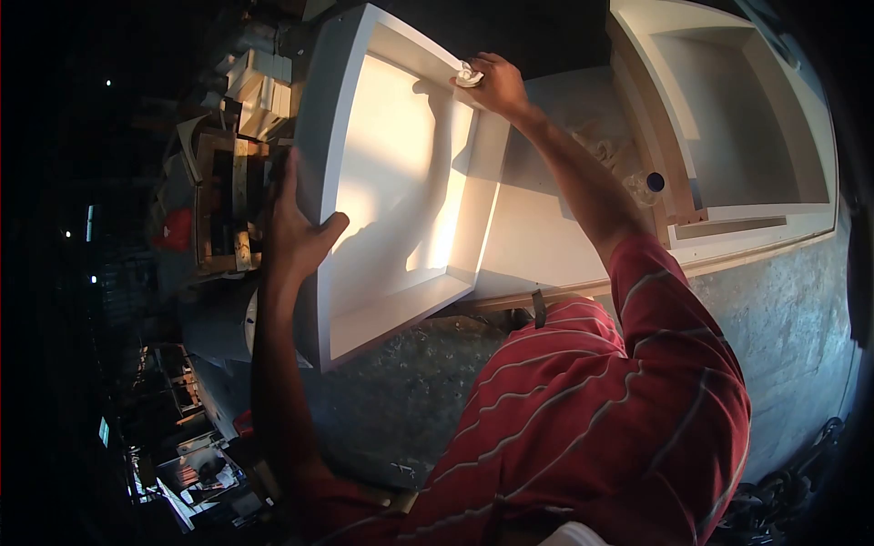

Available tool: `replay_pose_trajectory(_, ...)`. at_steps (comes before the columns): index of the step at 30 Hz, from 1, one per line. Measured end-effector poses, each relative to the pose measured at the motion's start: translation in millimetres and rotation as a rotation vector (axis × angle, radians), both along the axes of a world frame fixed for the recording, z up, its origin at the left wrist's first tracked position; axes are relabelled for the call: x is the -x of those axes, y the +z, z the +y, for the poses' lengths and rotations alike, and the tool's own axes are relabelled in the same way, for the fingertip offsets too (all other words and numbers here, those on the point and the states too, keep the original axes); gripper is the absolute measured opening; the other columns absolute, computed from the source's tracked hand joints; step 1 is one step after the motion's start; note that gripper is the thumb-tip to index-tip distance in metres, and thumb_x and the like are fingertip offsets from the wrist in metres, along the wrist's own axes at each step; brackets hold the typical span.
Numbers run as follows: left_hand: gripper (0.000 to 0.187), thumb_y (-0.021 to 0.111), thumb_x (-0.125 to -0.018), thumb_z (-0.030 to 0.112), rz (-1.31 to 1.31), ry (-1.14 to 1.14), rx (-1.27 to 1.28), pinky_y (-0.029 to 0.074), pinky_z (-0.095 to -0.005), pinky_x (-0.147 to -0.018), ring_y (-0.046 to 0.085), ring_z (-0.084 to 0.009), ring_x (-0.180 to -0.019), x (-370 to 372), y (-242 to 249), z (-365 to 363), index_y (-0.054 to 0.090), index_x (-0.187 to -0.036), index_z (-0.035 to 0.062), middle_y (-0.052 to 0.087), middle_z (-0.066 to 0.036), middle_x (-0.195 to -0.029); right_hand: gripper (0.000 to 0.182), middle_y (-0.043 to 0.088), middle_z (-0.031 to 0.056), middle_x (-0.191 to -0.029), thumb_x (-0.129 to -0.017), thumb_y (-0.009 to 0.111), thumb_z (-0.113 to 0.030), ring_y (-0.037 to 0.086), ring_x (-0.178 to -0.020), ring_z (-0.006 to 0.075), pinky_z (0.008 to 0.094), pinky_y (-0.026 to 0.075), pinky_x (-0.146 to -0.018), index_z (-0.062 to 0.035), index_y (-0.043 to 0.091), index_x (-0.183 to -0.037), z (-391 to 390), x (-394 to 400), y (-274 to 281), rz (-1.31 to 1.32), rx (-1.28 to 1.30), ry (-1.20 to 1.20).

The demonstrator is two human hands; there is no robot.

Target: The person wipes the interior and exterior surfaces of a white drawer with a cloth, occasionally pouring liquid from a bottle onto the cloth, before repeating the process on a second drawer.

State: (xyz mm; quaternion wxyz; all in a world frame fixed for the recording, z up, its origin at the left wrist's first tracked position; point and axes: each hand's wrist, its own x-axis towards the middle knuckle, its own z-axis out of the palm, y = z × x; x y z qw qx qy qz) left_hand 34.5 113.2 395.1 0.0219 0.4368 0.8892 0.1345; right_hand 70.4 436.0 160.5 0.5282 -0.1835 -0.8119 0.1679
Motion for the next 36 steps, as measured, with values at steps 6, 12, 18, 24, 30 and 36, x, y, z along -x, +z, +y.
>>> replay_pose_trajectory(6,0.096,0.063,-0.063,0.018,0.104,-0.045,-0.328,0.029,-0.0457,-0.105,0.035,-0.0426,-0.128,-35,-10,-106,0.017,-0.143,-0.0068,0.038,-0.030,-0.133,0.042,0.054,0.0035,-0.075,-0.055,0.073,-0.018,0.051,-0.066,0.0217,0.0325,0.044,-0.057,-0.0065,0.066,-0.094,-35,-55,156,0.190,-0.343,0.076)
replay_pose_trajectory(12,0.071,0.062,-0.068,0.029,0.454,-0.086,-0.448,0.037,-0.0494,-0.093,0.047,-0.0388,-0.107,-28,-94,-172,0.038,-0.124,-0.0084,0.046,-0.024,-0.114,0.035,0.054,0.0010,-0.079,-0.061,0.071,-0.020,0.052,-0.071,0.0196,0.0320,0.043,-0.059,-0.0098,0.067,-0.095,-81,-86,207,0.340,-0.622,0.152)
replay_pose_trajectory(18,0.076,0.061,-0.066,0.028,0.334,-0.037,-0.714,0.034,-0.0510,-0.097,0.043,-0.0415,-0.112,-35,-126,-168,0.036,-0.127,-0.0085,0.043,-0.026,-0.119,0.037,0.055,0.0010,-0.083,-0.061,0.072,-0.021,0.053,-0.074,0.0199,0.0325,0.044,-0.062,-0.0111,0.068,-0.096,-97,-81,220,0.255,-0.662,0.172)
replay_pose_trajectory(24,0.075,0.060,-0.064,0.021,0.061,0.009,-0.781,0.036,-0.0451,-0.097,0.045,-0.0349,-0.112,-34,-108,-169,0.036,-0.128,-0.0084,0.044,-0.023,-0.120,0.037,0.056,0.0006,-0.085,-0.057,0.073,-0.017,0.056,-0.082,0.0207,0.0332,0.047,-0.068,-0.0125,0.067,-0.094,-91,-47,232,0.096,-0.619,0.212)
replay_pose_trajectory(30,0.079,0.055,-0.063,0.007,-0.331,-0.005,-0.740,0.042,-0.0343,-0.091,0.052,-0.0221,-0.103,-32,-26,-151,0.030,-0.136,-0.0074,0.049,-0.015,-0.114,0.031,0.061,-0.0004,-0.085,-0.060,0.076,-0.017,0.058,-0.077,0.0198,0.0329,0.048,-0.063,-0.0140,0.068,-0.090,-76,-20,229,0.090,-0.566,0.169)
replay_pose_trajectory(36,0.090,0.058,-0.063,0.009,-0.310,-0.087,-0.778,0.039,-0.0346,-0.097,0.050,-0.0221,-0.113,-33,23,-137,0.022,-0.144,-0.0028,0.044,-0.017,-0.131,0.032,0.066,0.0107,-0.093,-0.061,0.070,-0.018,0.062,-0.091,0.0297,0.0386,0.052,-0.078,-0.0061,0.070,-0.091,-77,-26,219,0.017,-0.388,0.138)
